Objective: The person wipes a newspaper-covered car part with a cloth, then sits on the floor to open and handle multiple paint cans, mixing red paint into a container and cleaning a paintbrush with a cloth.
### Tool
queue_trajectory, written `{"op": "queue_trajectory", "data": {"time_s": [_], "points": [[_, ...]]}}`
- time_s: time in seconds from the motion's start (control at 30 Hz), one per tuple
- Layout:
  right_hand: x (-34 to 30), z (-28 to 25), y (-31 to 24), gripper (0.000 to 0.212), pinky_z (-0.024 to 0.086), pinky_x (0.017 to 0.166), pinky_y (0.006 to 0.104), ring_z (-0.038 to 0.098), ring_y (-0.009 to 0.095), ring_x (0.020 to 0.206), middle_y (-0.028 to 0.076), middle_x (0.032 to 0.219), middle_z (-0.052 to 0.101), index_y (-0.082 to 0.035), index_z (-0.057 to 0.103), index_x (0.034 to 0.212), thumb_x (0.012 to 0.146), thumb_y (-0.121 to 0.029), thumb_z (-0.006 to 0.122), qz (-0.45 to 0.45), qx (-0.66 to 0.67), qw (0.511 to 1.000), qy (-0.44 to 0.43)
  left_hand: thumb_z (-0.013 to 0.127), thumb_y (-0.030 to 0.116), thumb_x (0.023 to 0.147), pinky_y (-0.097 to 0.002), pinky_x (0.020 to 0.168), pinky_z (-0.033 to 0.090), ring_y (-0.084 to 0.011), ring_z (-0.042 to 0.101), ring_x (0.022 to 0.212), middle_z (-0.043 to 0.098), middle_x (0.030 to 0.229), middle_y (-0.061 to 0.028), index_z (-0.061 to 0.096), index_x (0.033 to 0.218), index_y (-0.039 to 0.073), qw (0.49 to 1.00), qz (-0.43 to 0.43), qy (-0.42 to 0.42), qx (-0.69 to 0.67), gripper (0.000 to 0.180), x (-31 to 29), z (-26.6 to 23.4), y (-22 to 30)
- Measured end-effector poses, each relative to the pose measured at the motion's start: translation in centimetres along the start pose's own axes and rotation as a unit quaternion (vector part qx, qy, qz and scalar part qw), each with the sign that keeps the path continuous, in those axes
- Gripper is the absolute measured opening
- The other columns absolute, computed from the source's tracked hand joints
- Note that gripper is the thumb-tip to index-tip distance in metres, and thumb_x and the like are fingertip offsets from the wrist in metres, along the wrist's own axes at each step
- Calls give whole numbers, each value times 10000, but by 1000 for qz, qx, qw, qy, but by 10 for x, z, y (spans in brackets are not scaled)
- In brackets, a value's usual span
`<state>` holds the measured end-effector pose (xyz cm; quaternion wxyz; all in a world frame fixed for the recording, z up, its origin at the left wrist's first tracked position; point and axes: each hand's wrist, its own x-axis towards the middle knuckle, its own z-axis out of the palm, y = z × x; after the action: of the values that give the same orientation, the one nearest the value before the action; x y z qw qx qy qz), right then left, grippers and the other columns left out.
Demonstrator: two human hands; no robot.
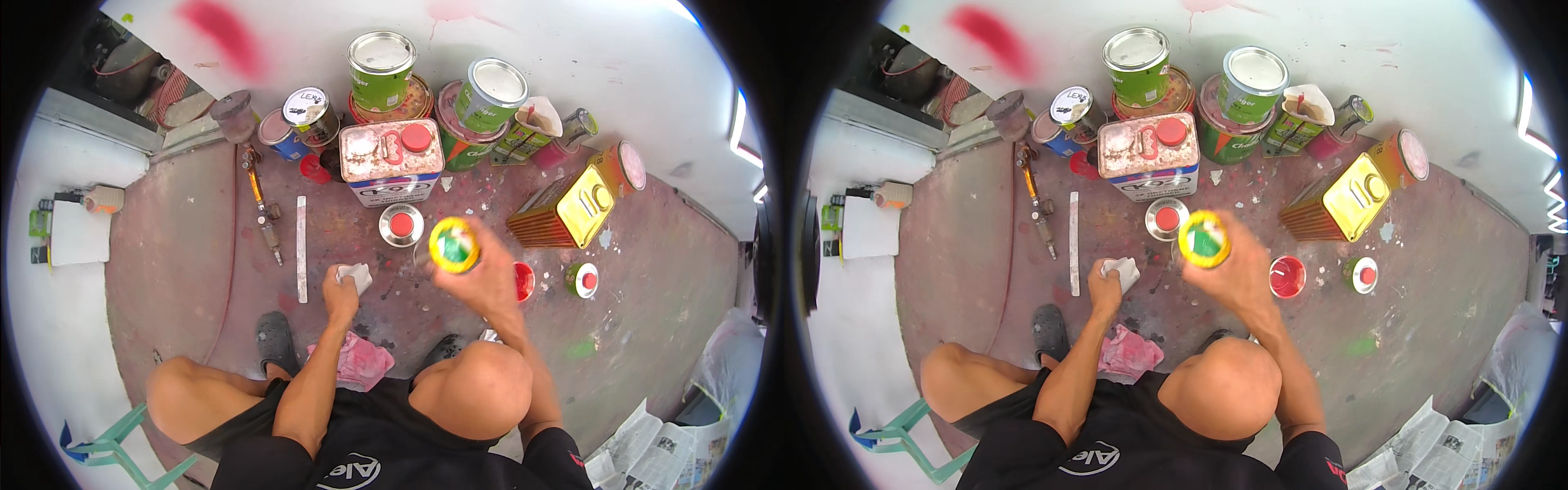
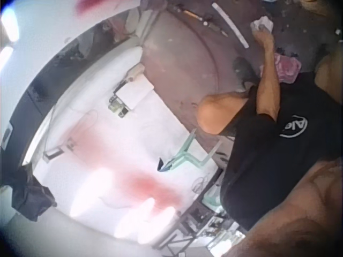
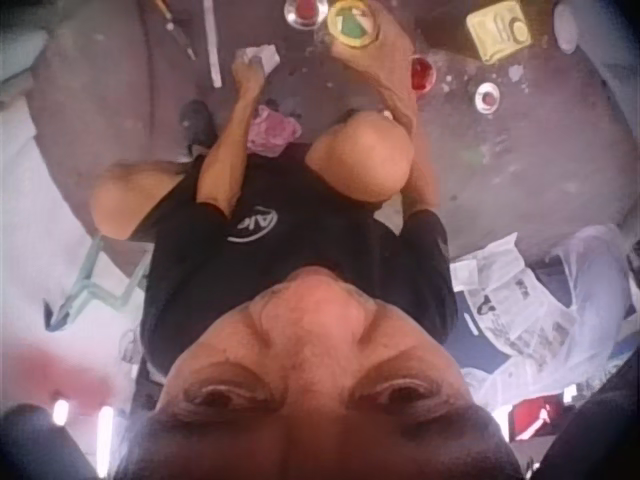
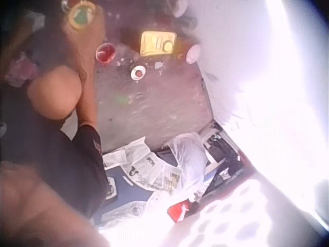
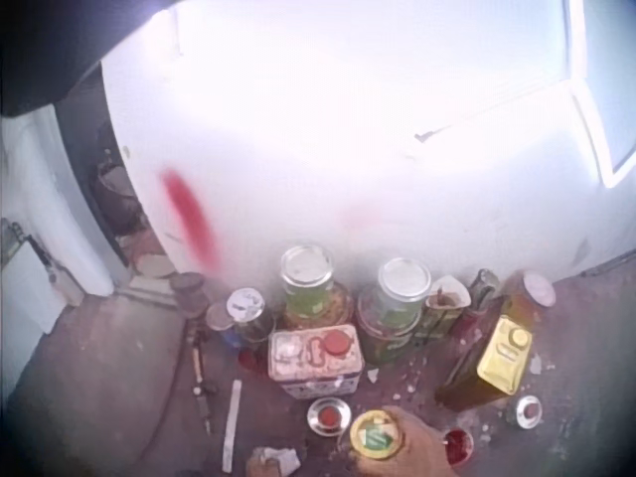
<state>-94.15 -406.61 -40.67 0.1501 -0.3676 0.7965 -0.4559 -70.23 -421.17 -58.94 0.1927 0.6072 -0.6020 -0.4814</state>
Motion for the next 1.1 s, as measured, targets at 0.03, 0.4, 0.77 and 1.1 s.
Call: {"op": "queue_trajectory", "data": {"time_s": [0.03,0.4,0.77,1.1], "points": [[22,-17,-18,742,632,960,409,804,314,1095,203,1212,794,-16,691,1376,777,-352,971,-65,3,997,31,588,35,961,-420,855,599,-277,766,958,790,1078,-167,733,1190,-2,1000,14,-4,-12,274,-1,2,-2],[253,16,-152,830,588,1090,468,728,420,1299,316,1408,721,82,536,1567,925,-360,820,-95,55,993,49,731,469,986,-425,795,563,-279,753,845,778,911,-158,754,997,22,983,-102,-147,45,448,-37,-6,26],[283,39,-125,1138,520,1182,446,636,415,1431,358,1509,638,102,213,1726,942,-438,837,-134,22,988,74,868,579,879,-559,1030,576,-451,737,1225,670,1460,-266,515,1554,-18,971,58,-97,213,969,-10,28,75],[75,-99,-20,763,569,1113,435,688,315,1347,225,1540,635,36,425,1656,1049,-219,810,-50,87,978,184,955,496,780,-604,1039,583,-513,679,1279,542,1515,-298,246,1672,-13,946,74,-134,286,1248,26,100,108]]}}
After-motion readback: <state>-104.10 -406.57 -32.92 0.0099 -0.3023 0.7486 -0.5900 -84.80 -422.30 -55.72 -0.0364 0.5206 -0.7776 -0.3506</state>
